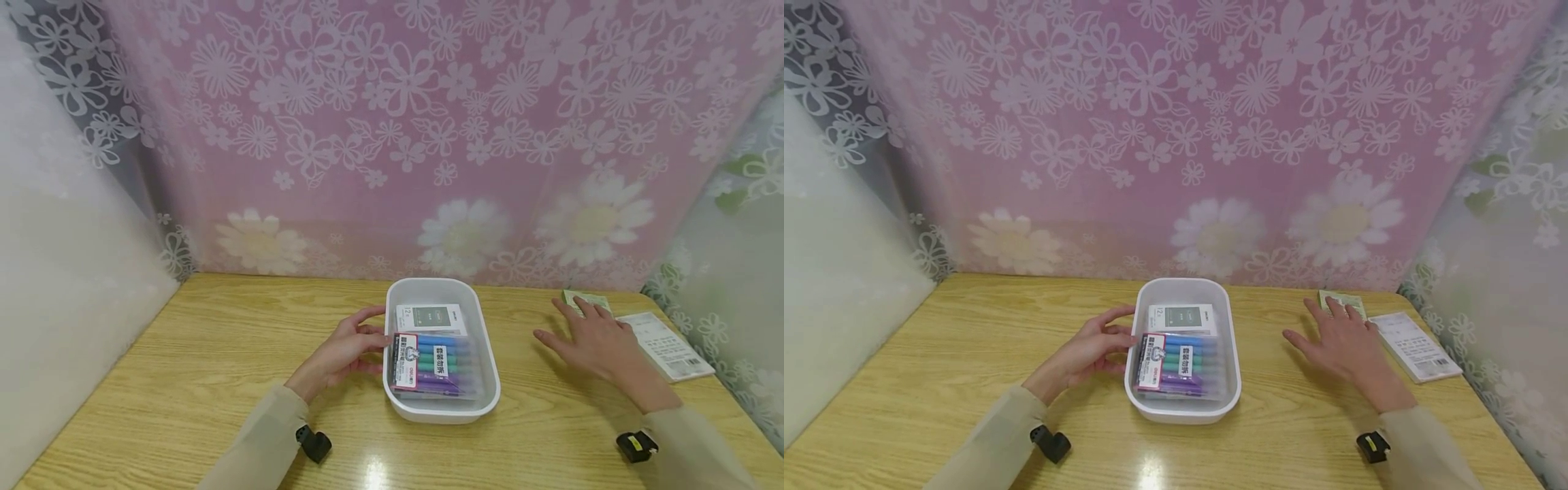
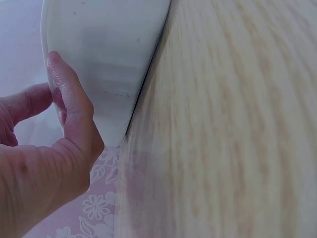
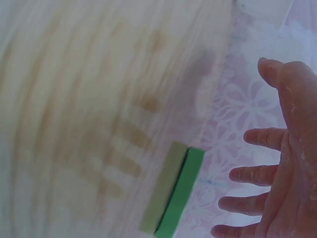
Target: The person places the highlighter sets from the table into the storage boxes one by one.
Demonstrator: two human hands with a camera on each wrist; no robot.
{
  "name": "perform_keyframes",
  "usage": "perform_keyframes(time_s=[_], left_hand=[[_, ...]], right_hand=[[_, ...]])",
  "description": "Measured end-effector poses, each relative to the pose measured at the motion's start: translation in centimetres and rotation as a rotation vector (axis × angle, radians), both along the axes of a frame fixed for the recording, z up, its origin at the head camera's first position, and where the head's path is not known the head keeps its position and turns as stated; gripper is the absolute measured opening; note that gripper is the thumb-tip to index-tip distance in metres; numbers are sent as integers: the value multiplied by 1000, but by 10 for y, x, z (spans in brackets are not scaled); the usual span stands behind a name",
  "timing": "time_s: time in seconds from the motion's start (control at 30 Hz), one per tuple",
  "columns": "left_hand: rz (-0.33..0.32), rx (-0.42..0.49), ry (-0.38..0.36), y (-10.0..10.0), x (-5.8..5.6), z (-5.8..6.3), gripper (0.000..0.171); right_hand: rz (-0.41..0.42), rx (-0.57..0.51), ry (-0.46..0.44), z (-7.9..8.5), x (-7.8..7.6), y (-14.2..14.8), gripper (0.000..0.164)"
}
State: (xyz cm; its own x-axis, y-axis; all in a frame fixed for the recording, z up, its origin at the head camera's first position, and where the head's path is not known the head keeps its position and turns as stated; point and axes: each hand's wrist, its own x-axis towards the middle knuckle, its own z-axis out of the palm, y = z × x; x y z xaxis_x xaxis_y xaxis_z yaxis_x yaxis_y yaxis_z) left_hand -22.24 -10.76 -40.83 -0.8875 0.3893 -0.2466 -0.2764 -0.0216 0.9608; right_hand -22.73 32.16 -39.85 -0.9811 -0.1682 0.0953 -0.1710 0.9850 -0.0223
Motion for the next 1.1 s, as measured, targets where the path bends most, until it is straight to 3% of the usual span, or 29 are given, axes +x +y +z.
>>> perform_keyframes(time_s=[0.43,0.73,0.93,1.1], left_hand=[[0,6,-10,1,-3,0,69],[1,5,-9,2,-4,-1,69],[0,6,-6,2,-4,-1,68],[-5,11,-12,1,-4,-1,68]], right_hand=[[-108,-12,-125,-10,-17,28,103],[-91,-3,-129,-13,-21,35,94],[-86,-14,-185,-11,-19,40,87],[-36,18,-171,-9,-17,44,76]])
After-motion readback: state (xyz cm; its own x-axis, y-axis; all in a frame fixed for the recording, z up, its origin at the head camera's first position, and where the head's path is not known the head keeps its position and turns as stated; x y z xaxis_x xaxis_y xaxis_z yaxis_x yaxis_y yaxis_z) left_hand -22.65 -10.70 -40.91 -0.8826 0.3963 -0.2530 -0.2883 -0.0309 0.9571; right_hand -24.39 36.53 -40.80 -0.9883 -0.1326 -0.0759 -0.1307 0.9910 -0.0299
